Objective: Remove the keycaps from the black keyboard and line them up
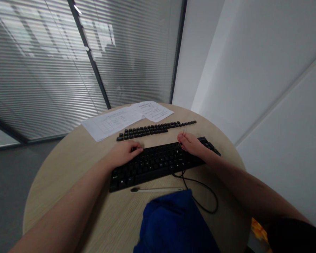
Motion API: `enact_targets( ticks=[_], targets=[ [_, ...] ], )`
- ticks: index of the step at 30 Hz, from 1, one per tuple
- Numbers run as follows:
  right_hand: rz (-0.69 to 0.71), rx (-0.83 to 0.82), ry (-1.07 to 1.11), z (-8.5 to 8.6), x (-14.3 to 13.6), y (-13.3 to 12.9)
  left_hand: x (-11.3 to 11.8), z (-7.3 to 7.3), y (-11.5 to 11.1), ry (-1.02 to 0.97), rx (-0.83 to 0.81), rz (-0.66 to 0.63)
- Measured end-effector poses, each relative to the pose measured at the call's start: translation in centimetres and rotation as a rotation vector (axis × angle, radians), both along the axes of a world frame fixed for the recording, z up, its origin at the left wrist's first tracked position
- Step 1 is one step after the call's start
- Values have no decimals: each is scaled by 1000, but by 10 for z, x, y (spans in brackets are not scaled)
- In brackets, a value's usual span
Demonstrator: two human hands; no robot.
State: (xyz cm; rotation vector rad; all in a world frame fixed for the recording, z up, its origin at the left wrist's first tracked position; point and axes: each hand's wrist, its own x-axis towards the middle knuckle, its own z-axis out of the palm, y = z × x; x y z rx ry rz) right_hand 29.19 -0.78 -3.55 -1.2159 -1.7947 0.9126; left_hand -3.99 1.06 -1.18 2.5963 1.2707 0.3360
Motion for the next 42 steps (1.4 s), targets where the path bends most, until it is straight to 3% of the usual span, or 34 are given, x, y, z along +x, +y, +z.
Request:
enact_targets(
  ticks=[8, 15, 23, 31, 42],
  targets=[
    [-4, 57, -94, 4, -2, -3, 0, -2, 1, -20, 2, 1],
    [1, -22, -56, 1, -3, -2, 1, 1, -1, -7, -2, 24],
    [22, 243, -272, 11, -5, -9, 1, 1, -1, -16, -5, 21],
    [70, 317, -334, 13, -11, -14, 2, 2, -2, 8, -1, 17],
    [-95, 257, -192, 7, -9, -16, -1, -1, 0, -5, 4, 16]
  ],
)
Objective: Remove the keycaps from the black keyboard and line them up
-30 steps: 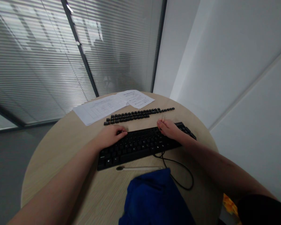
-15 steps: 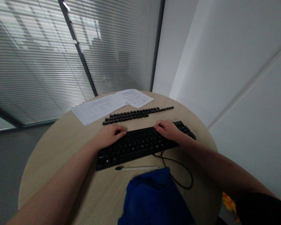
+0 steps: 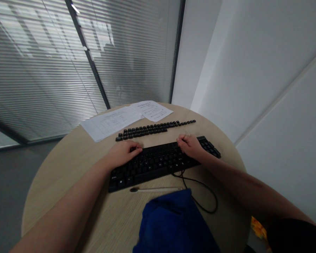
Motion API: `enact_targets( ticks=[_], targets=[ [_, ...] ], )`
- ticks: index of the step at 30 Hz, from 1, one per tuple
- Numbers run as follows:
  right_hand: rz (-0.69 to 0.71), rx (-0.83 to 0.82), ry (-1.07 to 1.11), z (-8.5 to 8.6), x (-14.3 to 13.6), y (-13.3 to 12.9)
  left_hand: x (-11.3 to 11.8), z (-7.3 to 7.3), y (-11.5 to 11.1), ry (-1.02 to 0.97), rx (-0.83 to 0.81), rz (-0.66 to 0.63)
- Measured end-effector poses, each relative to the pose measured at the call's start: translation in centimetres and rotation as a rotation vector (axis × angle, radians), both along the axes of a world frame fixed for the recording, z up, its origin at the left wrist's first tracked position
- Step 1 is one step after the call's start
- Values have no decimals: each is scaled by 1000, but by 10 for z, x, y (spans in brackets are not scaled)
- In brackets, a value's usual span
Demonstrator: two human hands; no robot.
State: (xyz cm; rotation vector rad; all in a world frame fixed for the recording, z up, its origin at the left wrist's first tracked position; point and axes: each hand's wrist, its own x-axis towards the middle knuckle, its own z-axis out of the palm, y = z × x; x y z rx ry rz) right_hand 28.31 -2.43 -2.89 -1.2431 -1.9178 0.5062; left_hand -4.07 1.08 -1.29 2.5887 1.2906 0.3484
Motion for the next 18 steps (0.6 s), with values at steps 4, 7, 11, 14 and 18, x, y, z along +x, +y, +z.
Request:
enact_targets(
  ticks=[4, 7, 11, 14, 18],
  targets=[
    [-28, -9, 2, -2, 2, 0, 0, -1, 1, 0, -4, 2],
    [-41, -23, 10, -4, 3, 1, 0, -1, 1, 23, 7, -9],
    [-53, 3, -5, -5, 4, 0, 1, -2, 2, 11, 4, -19],
    [-55, -18, 17, -4, 4, -1, 1, -2, 1, -3, -14, -15],
    [-95, -74, 284, -2, 5, 3, 2, -1, 0, -15, -22, -7]
  ],
)
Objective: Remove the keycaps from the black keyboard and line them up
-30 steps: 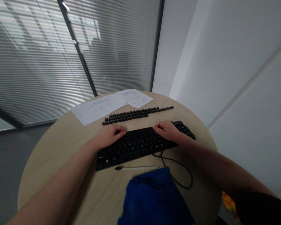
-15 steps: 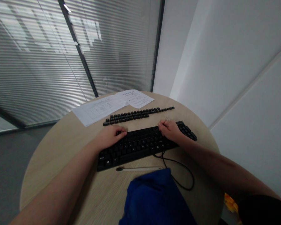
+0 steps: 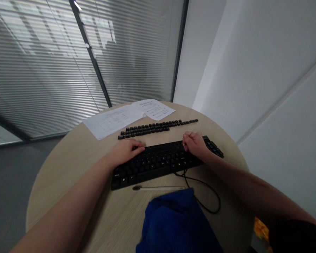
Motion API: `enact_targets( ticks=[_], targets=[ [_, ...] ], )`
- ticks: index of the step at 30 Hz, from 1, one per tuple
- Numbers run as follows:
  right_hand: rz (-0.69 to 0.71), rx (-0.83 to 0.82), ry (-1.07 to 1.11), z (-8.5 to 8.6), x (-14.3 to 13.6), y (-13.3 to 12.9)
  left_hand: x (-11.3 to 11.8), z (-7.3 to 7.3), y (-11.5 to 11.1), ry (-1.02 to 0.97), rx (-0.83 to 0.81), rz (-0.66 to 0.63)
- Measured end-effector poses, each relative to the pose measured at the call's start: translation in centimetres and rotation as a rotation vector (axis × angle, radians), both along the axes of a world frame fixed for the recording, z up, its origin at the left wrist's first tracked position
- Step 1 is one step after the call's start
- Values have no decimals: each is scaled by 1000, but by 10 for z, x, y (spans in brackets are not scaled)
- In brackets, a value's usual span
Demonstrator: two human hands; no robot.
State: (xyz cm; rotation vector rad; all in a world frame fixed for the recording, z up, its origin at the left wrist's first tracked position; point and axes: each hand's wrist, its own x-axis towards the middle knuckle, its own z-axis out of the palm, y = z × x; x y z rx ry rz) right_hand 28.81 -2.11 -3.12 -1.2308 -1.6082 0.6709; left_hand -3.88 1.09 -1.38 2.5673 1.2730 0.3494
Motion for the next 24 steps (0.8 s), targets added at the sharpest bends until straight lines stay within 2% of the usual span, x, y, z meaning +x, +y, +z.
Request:
enact_targets(
  ticks=[2, 4, 8, 11, 14, 19, 24],
  targets=[
    [-70, -17, 216, 1, 1, 5, 0, 0, 0, 4, 4, -6],
    [-95, -34, 329, 3, 1, 8, 0, 0, 0, 17, 15, -3],
    [-29, -50, 295, 6, -2, 7, 0, 0, 0, 34, 51, -10],
    [-8, -62, 283, 10, -6, 2, 4, 5, -5, 24, 115, -24],
    [31, -94, 358, 17, -11, -4, 13, 16, -17, -31, 223, -48],
    [186, -232, 526, 30, -24, -15, 40, 35, -47, -203, 313, -173],
    [270, -343, 593, 36, -36, -26, 58, 40, -66, -300, 353, -288]
  ],
)
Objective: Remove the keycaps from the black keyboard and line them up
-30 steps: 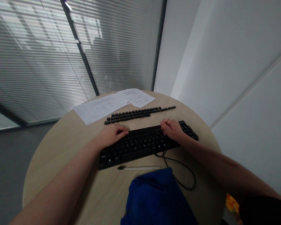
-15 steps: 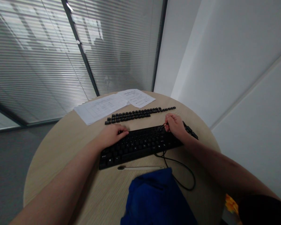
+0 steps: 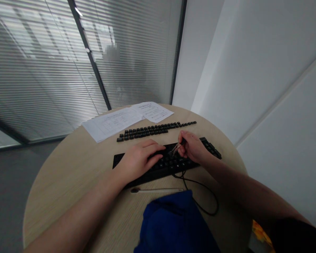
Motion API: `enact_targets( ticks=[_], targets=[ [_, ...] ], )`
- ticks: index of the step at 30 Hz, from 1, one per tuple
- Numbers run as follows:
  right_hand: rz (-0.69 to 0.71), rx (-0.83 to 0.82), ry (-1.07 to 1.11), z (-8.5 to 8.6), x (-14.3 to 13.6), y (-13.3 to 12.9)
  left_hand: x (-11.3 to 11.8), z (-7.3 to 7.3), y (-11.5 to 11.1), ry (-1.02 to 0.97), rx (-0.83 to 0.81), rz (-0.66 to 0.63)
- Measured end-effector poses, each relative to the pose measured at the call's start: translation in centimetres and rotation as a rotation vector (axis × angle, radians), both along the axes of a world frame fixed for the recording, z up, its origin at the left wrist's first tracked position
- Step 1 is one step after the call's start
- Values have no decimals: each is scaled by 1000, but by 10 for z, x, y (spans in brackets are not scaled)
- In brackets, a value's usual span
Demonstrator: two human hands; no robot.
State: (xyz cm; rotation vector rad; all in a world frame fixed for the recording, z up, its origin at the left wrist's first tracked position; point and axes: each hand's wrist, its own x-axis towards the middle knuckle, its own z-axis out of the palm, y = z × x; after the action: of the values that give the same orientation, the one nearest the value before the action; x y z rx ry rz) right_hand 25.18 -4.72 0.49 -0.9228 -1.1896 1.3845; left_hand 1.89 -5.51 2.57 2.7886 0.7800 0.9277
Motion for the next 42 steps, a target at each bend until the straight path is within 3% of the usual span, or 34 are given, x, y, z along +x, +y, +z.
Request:
enact_targets(
  ticks=[11, 19, 22, 26, 30, 33, 35, 42],
  targets=[
    [152, -27, -10, 5, -8, -10, 6, 1, -7, 31, 50, -93],
    [243, 56, -186, 0, 2, -6, 8, 2, -7, 34, -80, -129],
    [142, 55, -281, 1, 7, 0, 7, 2, -8, 6, -112, -136],
    [-105, 125, -199, 9, 23, 8, 3, 4, -6, -34, -91, -79],
    [-431, 361, -292, 15, 40, 12, -2, 6, -3, -67, -34, 2],
    [-520, 576, -439, 15, 44, 9, -2, 5, -3, -90, 17, 4],
    [-457, 614, -462, 15, 41, 5, 0, 4, -4, -93, 42, -5],
    [21, 656, -776, 16, 21, -10, 5, 1, -10, -56, 98, -1]
  ],
)
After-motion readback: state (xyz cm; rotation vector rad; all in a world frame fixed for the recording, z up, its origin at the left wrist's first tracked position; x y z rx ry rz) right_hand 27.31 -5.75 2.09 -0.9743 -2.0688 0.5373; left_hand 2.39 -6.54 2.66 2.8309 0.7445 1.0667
